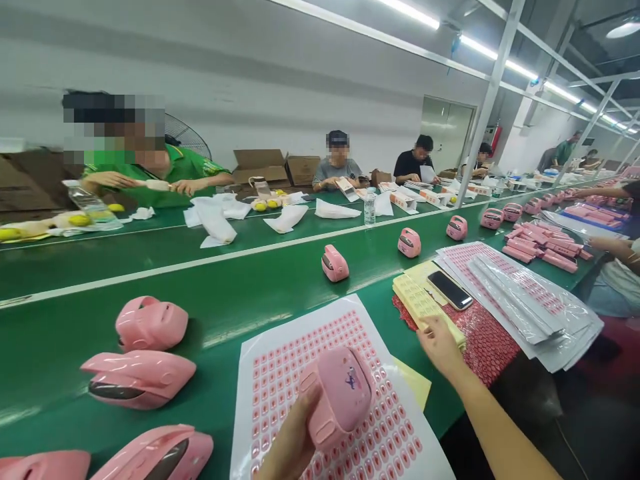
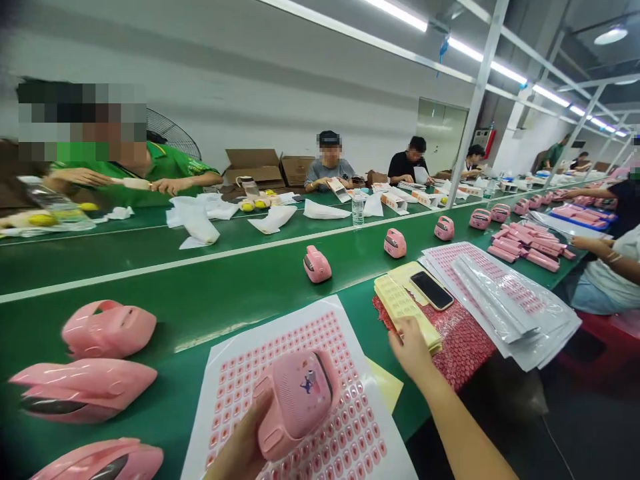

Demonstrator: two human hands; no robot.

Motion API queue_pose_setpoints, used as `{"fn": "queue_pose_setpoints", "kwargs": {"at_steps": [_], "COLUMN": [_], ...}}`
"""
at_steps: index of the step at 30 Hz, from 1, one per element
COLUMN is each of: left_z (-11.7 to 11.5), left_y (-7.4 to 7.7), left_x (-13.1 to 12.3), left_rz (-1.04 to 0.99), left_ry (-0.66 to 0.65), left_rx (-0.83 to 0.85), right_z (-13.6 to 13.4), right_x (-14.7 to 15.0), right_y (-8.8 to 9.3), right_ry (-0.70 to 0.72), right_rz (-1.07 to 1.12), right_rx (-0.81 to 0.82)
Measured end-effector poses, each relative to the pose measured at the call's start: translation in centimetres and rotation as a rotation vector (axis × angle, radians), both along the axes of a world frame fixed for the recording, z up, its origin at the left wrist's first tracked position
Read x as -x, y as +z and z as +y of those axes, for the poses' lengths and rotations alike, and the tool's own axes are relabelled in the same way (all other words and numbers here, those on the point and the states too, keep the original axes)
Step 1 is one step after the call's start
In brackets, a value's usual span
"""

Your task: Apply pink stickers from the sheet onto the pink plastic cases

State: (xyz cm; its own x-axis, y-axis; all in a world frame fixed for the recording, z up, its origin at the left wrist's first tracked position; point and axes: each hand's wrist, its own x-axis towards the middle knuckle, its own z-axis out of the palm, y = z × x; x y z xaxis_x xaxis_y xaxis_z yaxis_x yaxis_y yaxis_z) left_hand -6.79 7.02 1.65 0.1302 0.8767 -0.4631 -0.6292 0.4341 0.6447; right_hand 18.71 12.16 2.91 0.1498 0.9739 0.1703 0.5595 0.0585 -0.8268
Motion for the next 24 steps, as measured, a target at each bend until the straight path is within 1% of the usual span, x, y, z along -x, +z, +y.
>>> {"fn": "queue_pose_setpoints", "kwargs": {"at_steps": [2, 3, 5, 7, 9, 15, 21, 24], "left_z": [-0.5, -0.8, -1.2, -1.3, -1.3, -0.6, -0.5, -0.4], "left_y": [-0.8, -1.4, -2.4, -2.8, -2.7, -1.6, -1.0, -0.2], "left_x": [0.0, 0.0, -0.2, -0.3, -0.2, 0.2, -0.2, -0.5], "left_rz": [-0.059, -0.094, -0.157, -0.196, -0.217, -0.223, -0.182, -0.121], "left_ry": [0.049, 0.075, 0.101, 0.097, 0.114, 0.249, 0.287, 0.339], "left_rx": [0.038, 0.037, 0.015, -0.006, -0.021, -0.025, -0.043, -0.029], "right_z": [0.7, 1.0, 1.5, 1.7, 1.8, 1.9, 2.5, 2.5], "right_x": [-2.3, -3.0, -3.9, -4.1, -4.2, -4.7, -4.3, -4.1], "right_y": [-0.1, -0.3, -0.7, -1.0, -1.0, -0.3, -0.4, -0.3], "right_ry": [-0.187, -0.238, -0.281, -0.303, -0.302, -0.232, -0.336, -0.332], "right_rz": [-0.054, -0.064, -0.071, -0.072, -0.059, 0.042, -0.004, 0.037], "right_rx": [0.032, 0.057, 0.089, 0.111, 0.132, 0.211, 0.173, 0.178]}}
